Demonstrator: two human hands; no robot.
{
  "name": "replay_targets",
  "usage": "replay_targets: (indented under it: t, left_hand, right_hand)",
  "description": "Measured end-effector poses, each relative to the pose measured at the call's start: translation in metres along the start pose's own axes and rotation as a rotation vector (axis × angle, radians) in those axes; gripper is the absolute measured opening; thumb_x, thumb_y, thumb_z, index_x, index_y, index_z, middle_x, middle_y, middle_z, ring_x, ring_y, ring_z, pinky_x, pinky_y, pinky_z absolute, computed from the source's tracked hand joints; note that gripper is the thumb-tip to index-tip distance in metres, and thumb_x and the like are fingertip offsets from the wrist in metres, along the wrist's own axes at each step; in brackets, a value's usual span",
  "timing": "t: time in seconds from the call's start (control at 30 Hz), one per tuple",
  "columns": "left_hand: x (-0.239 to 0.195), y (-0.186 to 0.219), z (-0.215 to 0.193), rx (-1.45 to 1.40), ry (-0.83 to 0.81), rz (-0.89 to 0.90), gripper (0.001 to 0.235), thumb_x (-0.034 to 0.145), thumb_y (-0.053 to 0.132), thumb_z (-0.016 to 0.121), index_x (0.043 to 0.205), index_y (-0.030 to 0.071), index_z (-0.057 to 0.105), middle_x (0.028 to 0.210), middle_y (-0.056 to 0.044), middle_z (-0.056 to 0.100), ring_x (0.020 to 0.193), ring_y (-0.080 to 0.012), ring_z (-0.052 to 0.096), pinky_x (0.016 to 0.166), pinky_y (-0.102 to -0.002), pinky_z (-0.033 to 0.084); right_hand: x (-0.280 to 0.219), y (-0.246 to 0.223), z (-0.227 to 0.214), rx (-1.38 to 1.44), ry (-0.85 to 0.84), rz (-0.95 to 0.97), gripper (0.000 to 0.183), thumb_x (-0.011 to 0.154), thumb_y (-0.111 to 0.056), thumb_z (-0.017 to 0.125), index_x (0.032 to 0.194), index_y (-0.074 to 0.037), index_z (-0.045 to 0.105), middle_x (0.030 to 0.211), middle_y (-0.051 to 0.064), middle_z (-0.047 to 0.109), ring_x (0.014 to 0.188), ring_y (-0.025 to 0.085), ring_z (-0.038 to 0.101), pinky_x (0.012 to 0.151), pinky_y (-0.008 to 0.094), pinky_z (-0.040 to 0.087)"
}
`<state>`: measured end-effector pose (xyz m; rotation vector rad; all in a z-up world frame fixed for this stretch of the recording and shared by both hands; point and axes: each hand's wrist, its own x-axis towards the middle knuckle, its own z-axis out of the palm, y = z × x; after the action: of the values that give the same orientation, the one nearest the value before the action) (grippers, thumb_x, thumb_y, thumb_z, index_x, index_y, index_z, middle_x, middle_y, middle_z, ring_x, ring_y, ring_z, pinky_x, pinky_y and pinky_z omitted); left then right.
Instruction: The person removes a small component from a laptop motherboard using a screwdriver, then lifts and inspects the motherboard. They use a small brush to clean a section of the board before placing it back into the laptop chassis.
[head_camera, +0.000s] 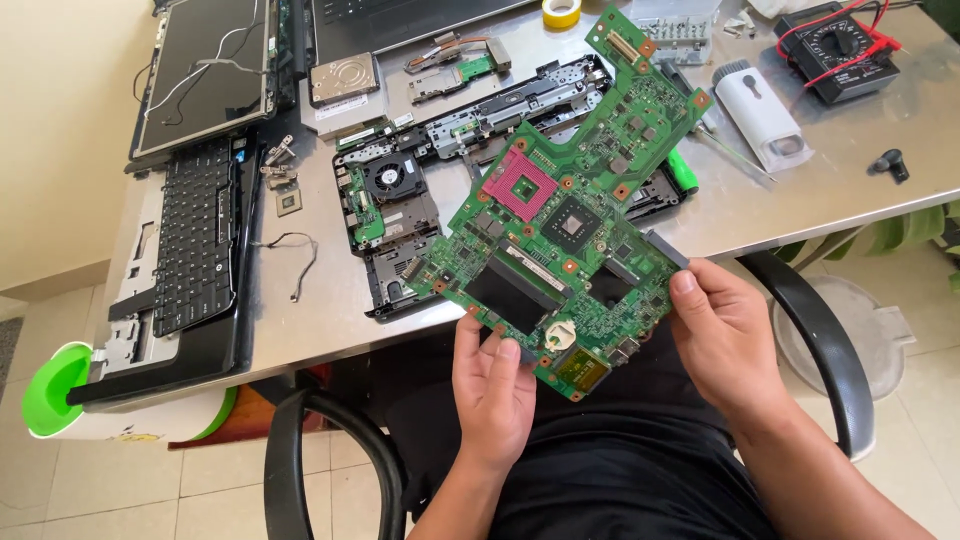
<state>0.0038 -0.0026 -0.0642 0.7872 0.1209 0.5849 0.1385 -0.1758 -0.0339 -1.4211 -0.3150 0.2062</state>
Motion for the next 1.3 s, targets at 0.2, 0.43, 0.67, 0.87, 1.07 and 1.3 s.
replay_targets:
  t: [0.2,0.43,0.67,0.87,1.07,1.3]
  left_hand:
    - [0.003,-0.005,-0.013,-0.067,-0.181,-0.207,0.026,0.106,0.022,0.060,0.112,0.011,0.037,0.105,-0.006,0.044,0.094,-0.0185,0.048,0.081,-0.035,0.044]
    - [-0.016,-0.036,-0.027,0.024,0.088,-0.412,0.021,0.102,0.006,0.064,0.121,0.013,0.067,0.098,0.003,0.070,0.087,-0.0117,0.064,0.073,-0.031,0.054]
    - [-0.020,-0.041,-0.021,0.088,0.209,-0.377,0.004,0.098,0.012,0.070,0.099,0.009,0.071,0.087,0.003,0.069,0.078,-0.0125,0.066,0.067,-0.031,0.057]
    - [-0.019,-0.027,-0.010,0.042,0.196,-0.334,0.019,0.101,0.009,0.064,0.120,0.008,0.067,0.087,0.002,0.065,0.079,-0.0141,0.065,0.061,-0.029,0.056]
    - [-0.023,-0.019,-0.008,-0.002,0.290,-0.305,0.060,0.099,0.005,0.067,0.055,0.018,0.028,0.057,0.008,0.026,0.055,-0.0089,0.035,0.049,-0.030,0.035]
    - [-0.028,0.010,0.018,-0.021,0.283,-0.315,0.029,0.100,0.007,0.064,0.072,0.012,0.057,0.063,0.003,0.052,0.065,-0.0113,0.059,0.059,-0.029,0.051]
  right_hand:
    - [0.006,0.004,-0.008,0.354,-0.062,-0.020,0.030,0.110,-0.025,0.056,0.090,-0.003,0.057,0.083,0.003,0.060,0.076,0.014,0.059,0.071,0.030,0.051]
    - [0.009,-0.006,-0.022,0.289,-0.115,0.162,0.051,0.105,-0.032,0.052,0.124,0.015,0.061,0.112,0.027,0.071,0.096,0.034,0.071,0.084,0.045,0.061]
    - [0.008,-0.018,-0.009,0.259,-0.117,0.234,0.024,0.104,-0.009,0.053,0.118,0.005,0.065,0.105,0.015,0.072,0.089,0.021,0.067,0.080,0.033,0.055]
    - [0.010,-0.018,-0.005,0.266,-0.115,0.273,0.031,0.101,-0.009,0.055,0.126,0.008,0.064,0.110,0.020,0.073,0.089,0.026,0.070,0.080,0.039,0.060]
    - [0.009,-0.012,-0.011,0.350,-0.151,0.159,0.028,0.110,-0.017,0.050,0.119,0.004,0.065,0.091,0.011,0.071,0.076,0.017,0.068,0.074,0.028,0.056]
    - [0.002,-0.023,-0.011,0.436,-0.148,0.201,0.018,0.104,-0.023,0.063,0.107,-0.006,0.063,0.086,0.004,0.069,0.071,0.011,0.065,0.064,0.025,0.054]
